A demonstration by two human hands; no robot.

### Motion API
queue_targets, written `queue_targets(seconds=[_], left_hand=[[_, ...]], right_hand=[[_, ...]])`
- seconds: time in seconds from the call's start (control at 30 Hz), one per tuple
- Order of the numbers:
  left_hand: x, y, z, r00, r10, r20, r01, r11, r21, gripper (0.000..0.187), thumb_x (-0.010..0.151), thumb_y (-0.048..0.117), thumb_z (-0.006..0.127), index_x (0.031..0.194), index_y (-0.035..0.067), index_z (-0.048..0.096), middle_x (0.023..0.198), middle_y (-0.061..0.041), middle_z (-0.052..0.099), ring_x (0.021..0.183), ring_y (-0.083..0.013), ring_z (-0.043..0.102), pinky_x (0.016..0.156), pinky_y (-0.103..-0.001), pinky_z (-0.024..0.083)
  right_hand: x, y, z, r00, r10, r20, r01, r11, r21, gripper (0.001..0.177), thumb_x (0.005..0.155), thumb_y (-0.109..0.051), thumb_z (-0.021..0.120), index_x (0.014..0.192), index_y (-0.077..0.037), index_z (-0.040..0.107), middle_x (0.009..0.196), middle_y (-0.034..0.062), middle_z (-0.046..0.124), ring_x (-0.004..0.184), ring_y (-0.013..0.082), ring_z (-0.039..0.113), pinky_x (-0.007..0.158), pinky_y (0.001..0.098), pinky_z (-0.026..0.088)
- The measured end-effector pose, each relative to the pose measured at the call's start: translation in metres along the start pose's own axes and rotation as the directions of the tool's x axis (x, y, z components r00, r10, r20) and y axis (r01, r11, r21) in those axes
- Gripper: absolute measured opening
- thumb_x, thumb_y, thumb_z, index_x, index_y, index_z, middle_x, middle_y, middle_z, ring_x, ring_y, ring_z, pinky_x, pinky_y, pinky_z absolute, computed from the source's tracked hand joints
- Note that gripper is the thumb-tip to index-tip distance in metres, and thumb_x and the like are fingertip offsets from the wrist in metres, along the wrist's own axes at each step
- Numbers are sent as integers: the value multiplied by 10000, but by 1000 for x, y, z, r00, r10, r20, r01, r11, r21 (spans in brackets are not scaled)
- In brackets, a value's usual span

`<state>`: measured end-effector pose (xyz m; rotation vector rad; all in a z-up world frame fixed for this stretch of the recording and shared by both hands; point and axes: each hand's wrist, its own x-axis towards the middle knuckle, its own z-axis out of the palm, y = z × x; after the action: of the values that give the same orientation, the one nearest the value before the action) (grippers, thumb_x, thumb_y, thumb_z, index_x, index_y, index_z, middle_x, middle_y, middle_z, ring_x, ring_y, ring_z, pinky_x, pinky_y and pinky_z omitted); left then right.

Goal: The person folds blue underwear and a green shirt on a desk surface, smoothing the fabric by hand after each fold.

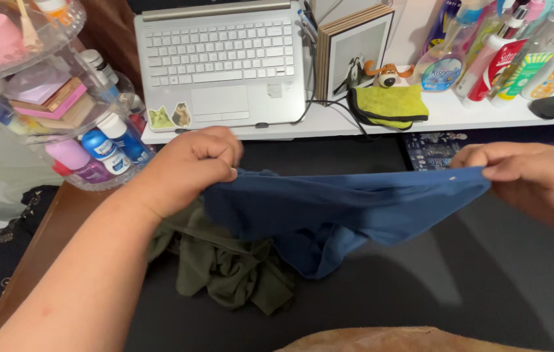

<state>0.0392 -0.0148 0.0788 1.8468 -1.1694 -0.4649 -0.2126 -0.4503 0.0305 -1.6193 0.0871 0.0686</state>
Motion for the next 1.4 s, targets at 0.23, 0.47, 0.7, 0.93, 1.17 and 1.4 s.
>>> queue_targets(seconds=[0.23, 0.47, 0.7, 0.93, 1.17, 1.4], left_hand=[[-14, 13, 48, 871, -340, 354, 455, 830, -322, 257, 894, 214, 756, 991, -4, 659, 871, -136, 616, 820, -262, 563, 707, -409, 451], [11, 17, 185, 995, 66, 76, -49, 978, -205, 685, 835, 334, 804, 1410, 78, 532, 1339, -76, 611, 1187, -182, 616, 994, -342, 504], [20, -17, 259, 986, -56, 155, 112, 920, -377, 270, 850, 245, 769, 1021, 39, 740, 843, -25, 685, 765, -111, 614, 702, -295, 524], [7, -35, 279, 996, 8, -94, -17, 996, -86, 221, 812, 270, 792, 883, 65, 746, 804, 31, 702, 754, -65, 653, 678, -263, 542], [-17, -47, 323, 963, -10, -268, -52, 974, -222, 210, 917, 231, 775, 918, 32, 708, 845, 12, 664, 787, -70, 576, 712, -253, 492], [-15, -55, 328, 975, -74, -207, -72, 782, -619, 259, 1003, 217, 666, 1112, -14, 712, 1056, -62, 750, 954, -133, 694, 898, -298, 563]], right_hand=[[-6, 32, -7, 999, -30, -14, 33, 949, 312, 304, 1019, -236, 534, 943, 46, 616, 954, 186, 651, 966, 336, 637, 911, 504, 471], [-4, 44, 38, 987, 155, 36, -155, 988, -4, 254, 909, -150, 583, 979, 74, 678, 840, 124, 693, 810, 209, 619, 757, 372, 485], [-4, 76, 61, 988, 144, 57, -130, 972, -195, 170, 869, -107, 613, 925, 10, 722, 782, 33, 681, 750, 115, 565, 726, 284, 467], [-29, 153, 27, 999, -41, 28, 42, 999, -31, 186, 952, -120, 611, 938, 19, 734, 795, 57, 698, 735, 142, 604, 707, 310, 491], [-57, 206, -1, 943, -332, 0, 328, 932, 155, 109, 992, -85, 630, 974, 8, 684, 899, 57, 684, 828, 143, 609, 805, 307, 498], [-58, 204, -4, 926, -375, -30, 376, 920, 112, 122, 1015, -98, 618, 1018, 8, 680, 947, 56, 676, 882, 144, 612, 854, 304, 494]])
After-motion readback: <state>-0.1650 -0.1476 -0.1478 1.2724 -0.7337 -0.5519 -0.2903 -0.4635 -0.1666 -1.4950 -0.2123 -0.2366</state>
